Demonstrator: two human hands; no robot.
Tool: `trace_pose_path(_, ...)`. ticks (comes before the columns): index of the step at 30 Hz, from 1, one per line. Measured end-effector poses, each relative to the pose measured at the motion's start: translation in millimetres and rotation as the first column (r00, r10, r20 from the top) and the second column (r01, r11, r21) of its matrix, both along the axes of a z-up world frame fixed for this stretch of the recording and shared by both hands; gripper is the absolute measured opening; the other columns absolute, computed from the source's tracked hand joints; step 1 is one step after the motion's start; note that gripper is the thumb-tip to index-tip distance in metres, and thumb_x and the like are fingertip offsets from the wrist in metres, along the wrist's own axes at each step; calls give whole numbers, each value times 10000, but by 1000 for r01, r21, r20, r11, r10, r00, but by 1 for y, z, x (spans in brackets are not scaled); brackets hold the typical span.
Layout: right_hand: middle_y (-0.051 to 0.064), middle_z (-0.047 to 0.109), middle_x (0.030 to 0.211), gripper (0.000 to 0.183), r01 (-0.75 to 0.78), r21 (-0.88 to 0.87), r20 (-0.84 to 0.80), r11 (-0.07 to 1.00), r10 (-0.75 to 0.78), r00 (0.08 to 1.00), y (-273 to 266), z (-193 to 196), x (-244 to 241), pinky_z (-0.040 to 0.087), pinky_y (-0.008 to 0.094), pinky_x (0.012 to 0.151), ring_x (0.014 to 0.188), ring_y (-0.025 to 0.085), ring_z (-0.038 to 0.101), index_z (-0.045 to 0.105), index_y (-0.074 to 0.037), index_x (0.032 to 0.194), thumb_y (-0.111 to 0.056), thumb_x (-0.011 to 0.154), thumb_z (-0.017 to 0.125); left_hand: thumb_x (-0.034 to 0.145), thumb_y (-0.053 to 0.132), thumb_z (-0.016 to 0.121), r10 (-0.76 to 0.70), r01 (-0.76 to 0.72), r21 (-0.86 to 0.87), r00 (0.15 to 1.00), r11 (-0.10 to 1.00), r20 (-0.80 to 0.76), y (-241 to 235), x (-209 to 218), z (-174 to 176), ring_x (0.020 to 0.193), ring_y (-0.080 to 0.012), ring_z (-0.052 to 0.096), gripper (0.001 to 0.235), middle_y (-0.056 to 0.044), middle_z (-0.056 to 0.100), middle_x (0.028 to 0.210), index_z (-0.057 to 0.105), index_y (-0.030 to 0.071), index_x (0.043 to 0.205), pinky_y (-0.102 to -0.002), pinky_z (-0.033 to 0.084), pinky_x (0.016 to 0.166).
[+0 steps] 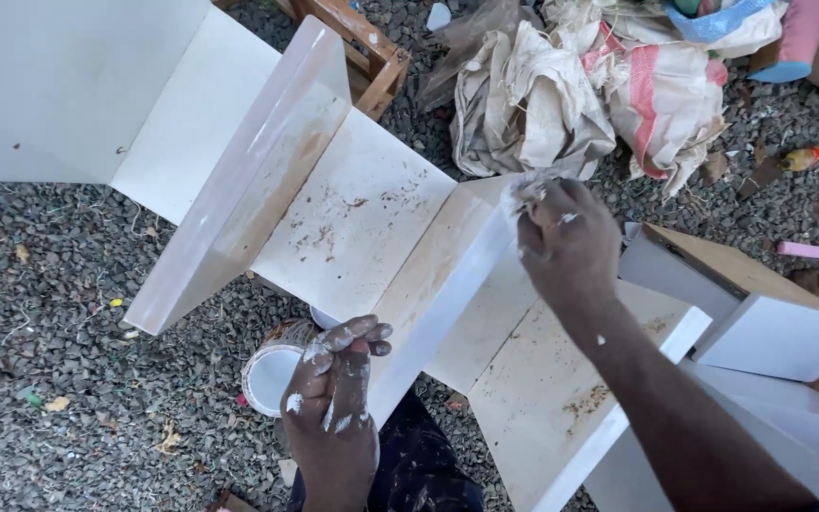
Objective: The person uses a cloth to apply white paint to a wooden furniture piece, repeatedly dipping the cloth into a paint bucket. They wipe the paint onto the edges and surfaces of the furniture, occasionally moving the bucket to reach different areas.
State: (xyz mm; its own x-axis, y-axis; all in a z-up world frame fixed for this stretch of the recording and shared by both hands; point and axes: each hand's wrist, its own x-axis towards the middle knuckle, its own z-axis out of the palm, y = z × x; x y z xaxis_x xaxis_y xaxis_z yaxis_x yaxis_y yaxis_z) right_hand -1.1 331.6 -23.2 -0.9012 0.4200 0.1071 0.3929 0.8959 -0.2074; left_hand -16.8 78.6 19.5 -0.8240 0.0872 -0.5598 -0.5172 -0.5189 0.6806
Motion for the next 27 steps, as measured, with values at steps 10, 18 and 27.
trace_pose_path(10, 68, 748, 1093, 190, 276, -457, 237, 845, -183, 954, 41, 13, -35, 534, 282, 527, 790, 153, 702, 725, -78, 961, -73, 970, 536, 988, 46, 542, -73, 69, -145, 997, 987, -18, -3, 2, 5, 1074, -336, 686, 94, -242, 684, 1154, 599, -19, 1024, -392, 591, 947)
trace_pose_path(18, 217, 720, 811, 287, -91, -430, -170, 898, 18, 985, -7, 9, -3, 450, 200, 308, 528, 199, 666, 603, 208, 1080, 193, 854, 425, 830, -213, 545, 166, -147, -229, 984, 962, 67, -39, 22, -26, 1017, -383, 754, 300, -277, 744, 1130, 634, -17, 1039, -414, 660, 865)
trace_pose_path(27, 80, 740, 908, 339, -38, -500, -14, 865, 36, 999, -235, -13, 106, 595, 311, 446, 633, 182, 694, 718, -79, 1087, -193, 787, 828, 934, 13, 704, -241, 82, -700, 962, 710, -132, -77, -3, -34, 1027, -165, 762, 161, -103, 785, 1084, 728, 38, 1092, -270, 643, 882)
